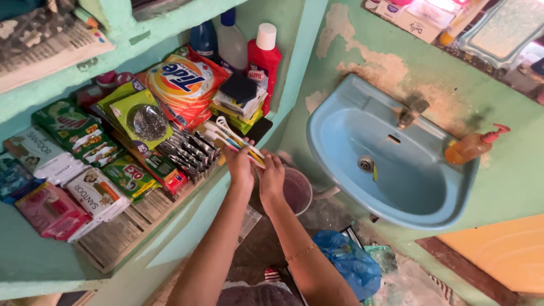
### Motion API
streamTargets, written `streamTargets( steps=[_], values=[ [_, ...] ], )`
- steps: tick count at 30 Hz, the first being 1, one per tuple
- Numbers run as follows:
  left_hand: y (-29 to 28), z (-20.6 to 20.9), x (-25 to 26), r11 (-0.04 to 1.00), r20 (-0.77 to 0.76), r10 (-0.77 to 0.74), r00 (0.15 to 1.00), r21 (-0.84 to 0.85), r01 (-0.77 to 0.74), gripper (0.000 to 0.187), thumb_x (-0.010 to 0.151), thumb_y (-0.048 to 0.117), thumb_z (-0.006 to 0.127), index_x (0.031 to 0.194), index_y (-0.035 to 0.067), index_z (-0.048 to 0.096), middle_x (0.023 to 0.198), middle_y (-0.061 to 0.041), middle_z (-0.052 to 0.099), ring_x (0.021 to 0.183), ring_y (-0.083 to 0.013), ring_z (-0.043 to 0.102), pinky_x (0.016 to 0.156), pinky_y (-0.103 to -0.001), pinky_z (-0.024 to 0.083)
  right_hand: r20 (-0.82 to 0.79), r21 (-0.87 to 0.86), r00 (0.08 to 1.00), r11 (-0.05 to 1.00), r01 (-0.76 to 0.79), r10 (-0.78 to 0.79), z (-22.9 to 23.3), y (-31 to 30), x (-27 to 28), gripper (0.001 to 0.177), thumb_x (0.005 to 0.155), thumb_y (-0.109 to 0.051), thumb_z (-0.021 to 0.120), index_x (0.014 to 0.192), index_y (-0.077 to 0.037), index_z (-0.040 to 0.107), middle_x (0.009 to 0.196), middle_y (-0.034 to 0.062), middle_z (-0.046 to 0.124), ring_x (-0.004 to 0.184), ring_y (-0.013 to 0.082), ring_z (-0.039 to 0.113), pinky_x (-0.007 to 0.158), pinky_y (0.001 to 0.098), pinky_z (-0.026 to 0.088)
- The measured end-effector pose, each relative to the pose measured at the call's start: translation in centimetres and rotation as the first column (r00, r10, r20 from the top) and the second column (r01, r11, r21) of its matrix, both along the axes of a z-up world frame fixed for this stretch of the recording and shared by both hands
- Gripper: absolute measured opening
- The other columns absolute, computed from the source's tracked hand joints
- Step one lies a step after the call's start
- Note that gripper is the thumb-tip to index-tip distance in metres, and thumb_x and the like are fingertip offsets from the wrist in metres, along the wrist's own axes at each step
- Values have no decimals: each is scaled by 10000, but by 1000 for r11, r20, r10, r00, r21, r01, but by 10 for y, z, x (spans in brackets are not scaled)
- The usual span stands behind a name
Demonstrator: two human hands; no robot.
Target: The person unpacks various household items from a plastic bag and places them onto a shelf next to a sink. Items handled include a yellow packet, a green packet, a white packet, a black packet, toothbrushes, a sponge, and a brush. The person arranges these items on the shelf.
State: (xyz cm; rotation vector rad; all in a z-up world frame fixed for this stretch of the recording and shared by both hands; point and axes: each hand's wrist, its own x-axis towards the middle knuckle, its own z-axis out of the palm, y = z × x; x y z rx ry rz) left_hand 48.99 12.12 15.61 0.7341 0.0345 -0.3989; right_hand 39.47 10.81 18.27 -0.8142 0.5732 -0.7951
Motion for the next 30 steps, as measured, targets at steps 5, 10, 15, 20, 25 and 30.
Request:
streamTargets(
  steps=[5, 10, 15, 20, 25, 30],
  values=[
    [-1, -14, 11, 995, 29, 52, 998, 81, -54, 566, 862, -119, 577, 1390, 30, 442, 1215, -106, 608, 1072, -192, 637, 915, -332, 524, -15, 109, 999, 993, -48, 50, -13, -17, 24, 319, 1001, -147, 565, 1248, 47, 622, 1172, 139, 666, 1058, 238, 685, 924, 349, 573],
    [5, -8, 7, 987, 115, 59, 992, 145, -76, 495, 841, -112, 584, 1311, 18, 495, 1152, -91, 618, 1021, -198, 638, 861, -332, 522, -65, 69, 993, 993, -95, 99, -21, -22, 37, 310, 984, -123, 595, 1256, 14, 651, 1154, 123, 675, 1022, 209, 677, 865, 312, 566],
    [11, 11, -8, 988, 104, 64, 992, 133, -78, 453, 871, -95, 612, 1294, 2, 482, 1117, -105, 639, 967, -200, 660, 793, -345, 534, -184, -109, 978, 986, -124, 103, -8, -24, 31, 281, 922, -89, 660, 1166, 40, 709, 1059, 120, 728, 923, 184, 701, 809, 297, 579],
    [5, 16, -11, 978, 101, 86, 991, 184, -103, 552, 872, -83, 589, 1365, 53, 382, 1155, -115, 635, 1011, -189, 676, 868, -324, 557, -212, -324, 961, 915, -240, 177, 11, -34, 21, 274, 891, -69, 723, 1137, 51, 735, 935, 101, 756, 731, 153, 637, 626, 278, 481],
    [10, 22, -24, 947, 172, 72, 982, 297, -121, 483, 910, -83, 551, 1357, 8, 394, 1212, -147, 637, 1010, -213, 644, 837, -356, 506, -471, -697, 876, 653, -296, -105, 49, -25, -3, 237, 887, -68, 762, 1123, -43, 773, 882, 77, 792, 644, 95, 631, 612, 265, 516],
    [12, 17, -43, 818, 489, 116, 864, 447, -363, 412, 934, -97, 541, 1333, -7, 493, 1218, -182, 627, 1073, -245, 644, 916, -353, 515, -335, -598, 936, 792, -122, -108, 45, 7, -21, 227, 883, 15, 679, 1098, -22, 745, 927, 69, 785, 721, 76, 642, 650, 261, 528]
  ],
)
